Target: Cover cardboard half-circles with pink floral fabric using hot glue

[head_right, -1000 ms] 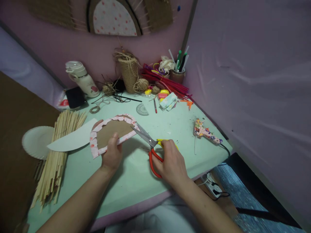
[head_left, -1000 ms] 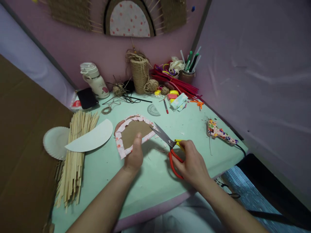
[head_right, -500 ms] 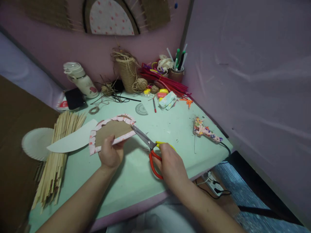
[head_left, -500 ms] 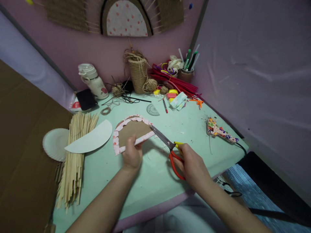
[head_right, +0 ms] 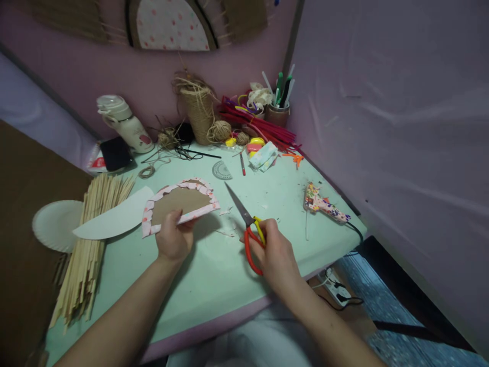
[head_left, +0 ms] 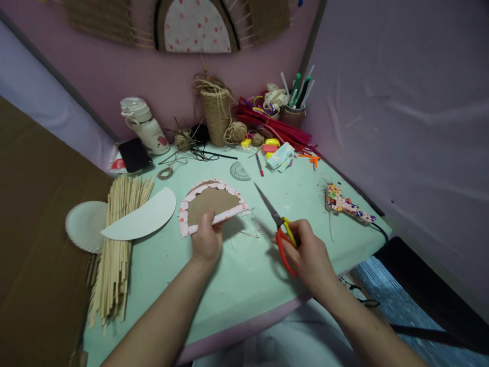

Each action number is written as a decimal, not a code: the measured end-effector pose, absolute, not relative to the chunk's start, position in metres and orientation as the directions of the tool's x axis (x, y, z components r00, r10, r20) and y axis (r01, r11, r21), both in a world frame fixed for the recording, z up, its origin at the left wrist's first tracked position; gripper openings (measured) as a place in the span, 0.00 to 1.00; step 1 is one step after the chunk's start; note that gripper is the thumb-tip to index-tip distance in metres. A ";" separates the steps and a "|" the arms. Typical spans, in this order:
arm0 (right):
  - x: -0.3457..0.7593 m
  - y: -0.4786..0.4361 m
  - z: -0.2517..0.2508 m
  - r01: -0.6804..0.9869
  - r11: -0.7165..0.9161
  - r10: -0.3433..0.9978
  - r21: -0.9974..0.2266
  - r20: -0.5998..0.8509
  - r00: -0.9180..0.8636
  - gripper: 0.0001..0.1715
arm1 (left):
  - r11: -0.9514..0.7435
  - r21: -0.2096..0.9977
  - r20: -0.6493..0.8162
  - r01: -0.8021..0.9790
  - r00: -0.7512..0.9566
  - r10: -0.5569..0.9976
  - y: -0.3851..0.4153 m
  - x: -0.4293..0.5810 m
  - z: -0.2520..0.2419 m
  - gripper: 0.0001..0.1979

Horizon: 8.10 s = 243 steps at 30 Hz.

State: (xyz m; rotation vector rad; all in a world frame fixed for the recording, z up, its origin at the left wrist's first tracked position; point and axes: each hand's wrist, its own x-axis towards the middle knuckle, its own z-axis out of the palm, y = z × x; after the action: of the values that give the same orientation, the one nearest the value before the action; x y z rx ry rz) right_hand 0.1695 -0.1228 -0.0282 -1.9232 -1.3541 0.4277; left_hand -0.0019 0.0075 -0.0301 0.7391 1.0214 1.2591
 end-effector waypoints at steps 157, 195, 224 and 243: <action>0.185 -0.114 -0.008 0.906 0.109 0.991 -0.410 0.114 -0.068 0.11 | 0.574 0.814 -0.199 -0.095 0.882 0.428 -0.016 0.004 -0.027 0.47; 0.183 -0.083 -0.009 0.294 -0.130 0.976 -0.947 -0.070 0.207 0.21 | 0.673 0.740 -0.405 0.006 0.802 0.438 -0.016 0.009 -0.026 0.22; 0.185 -0.087 -0.012 0.391 -0.203 0.975 -0.898 -0.148 0.165 0.19 | 0.324 0.945 -0.281 0.052 0.636 0.719 -0.015 0.014 -0.017 0.14; 0.189 -0.085 -0.012 0.273 -0.152 0.979 -0.950 -0.108 0.171 0.21 | 0.604 0.789 -0.474 0.113 0.738 0.481 -0.020 0.014 -0.015 0.21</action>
State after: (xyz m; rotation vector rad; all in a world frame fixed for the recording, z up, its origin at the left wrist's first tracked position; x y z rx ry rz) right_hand 0.1894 -0.0852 -0.0121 -1.5891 -1.2307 1.0369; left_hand 0.0138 -0.0198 -0.0150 0.9148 0.7323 0.2360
